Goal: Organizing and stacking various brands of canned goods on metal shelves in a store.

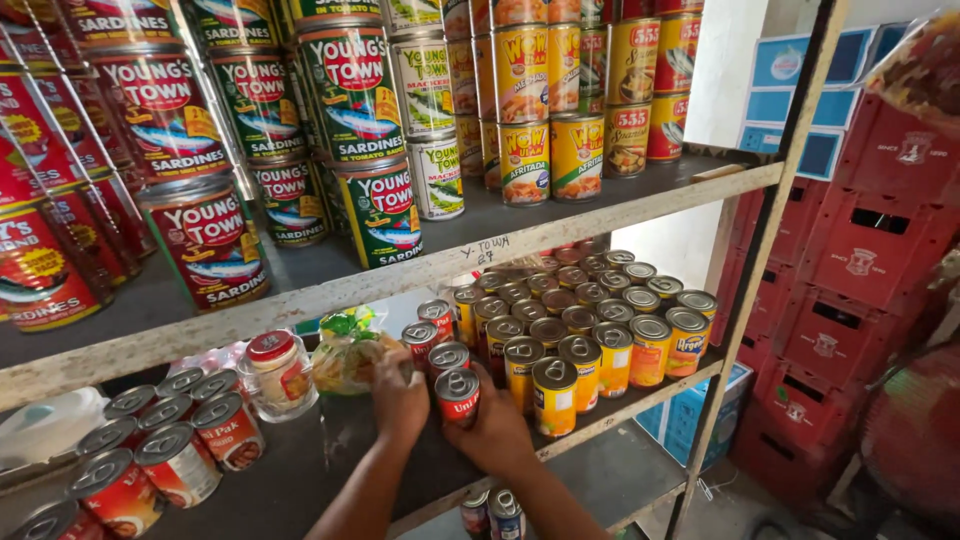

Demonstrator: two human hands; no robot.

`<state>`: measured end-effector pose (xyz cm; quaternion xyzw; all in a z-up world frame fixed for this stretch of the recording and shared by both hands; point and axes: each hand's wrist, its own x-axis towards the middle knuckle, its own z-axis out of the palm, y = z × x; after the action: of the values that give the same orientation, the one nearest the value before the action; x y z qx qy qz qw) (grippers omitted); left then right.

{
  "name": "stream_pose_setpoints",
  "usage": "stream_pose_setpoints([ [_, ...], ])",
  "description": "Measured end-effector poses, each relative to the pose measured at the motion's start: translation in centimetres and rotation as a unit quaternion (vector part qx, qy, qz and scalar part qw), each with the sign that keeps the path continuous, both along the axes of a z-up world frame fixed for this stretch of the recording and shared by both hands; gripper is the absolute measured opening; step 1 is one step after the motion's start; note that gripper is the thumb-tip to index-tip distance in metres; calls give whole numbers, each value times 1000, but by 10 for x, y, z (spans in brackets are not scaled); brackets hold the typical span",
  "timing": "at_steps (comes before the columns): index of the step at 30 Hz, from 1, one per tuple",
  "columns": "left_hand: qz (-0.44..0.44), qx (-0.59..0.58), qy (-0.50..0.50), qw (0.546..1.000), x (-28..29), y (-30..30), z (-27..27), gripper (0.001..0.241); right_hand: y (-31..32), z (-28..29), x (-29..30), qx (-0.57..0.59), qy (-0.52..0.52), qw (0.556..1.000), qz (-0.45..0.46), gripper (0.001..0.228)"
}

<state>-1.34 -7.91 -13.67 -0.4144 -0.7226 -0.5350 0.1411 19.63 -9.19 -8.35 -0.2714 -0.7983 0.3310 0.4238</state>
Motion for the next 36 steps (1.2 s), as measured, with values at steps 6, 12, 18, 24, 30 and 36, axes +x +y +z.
stream_pose_setpoints([
  [6,-195,57,-56,977,-46,37,-10,78,10,-12,-4,-67,1,997,43,107],
  [12,-295,35,-179,938,-61,50,-29,49,12,-9,-3,-55,50,992,104,97],
  [18,-42,10,-61,997,-55,68,-7,31,12,-12,-6,-85,34,993,72,96],
  [24,-97,-27,-54,993,-53,86,62,35,6,0,-3,-24,61,996,56,104],
  [30,-187,-230,-26,955,-61,121,80,37,5,5,-1,-135,75,981,119,115],
  [36,-167,-225,-47,959,-77,149,66,50,8,4,-2,-135,79,978,137,120],
])
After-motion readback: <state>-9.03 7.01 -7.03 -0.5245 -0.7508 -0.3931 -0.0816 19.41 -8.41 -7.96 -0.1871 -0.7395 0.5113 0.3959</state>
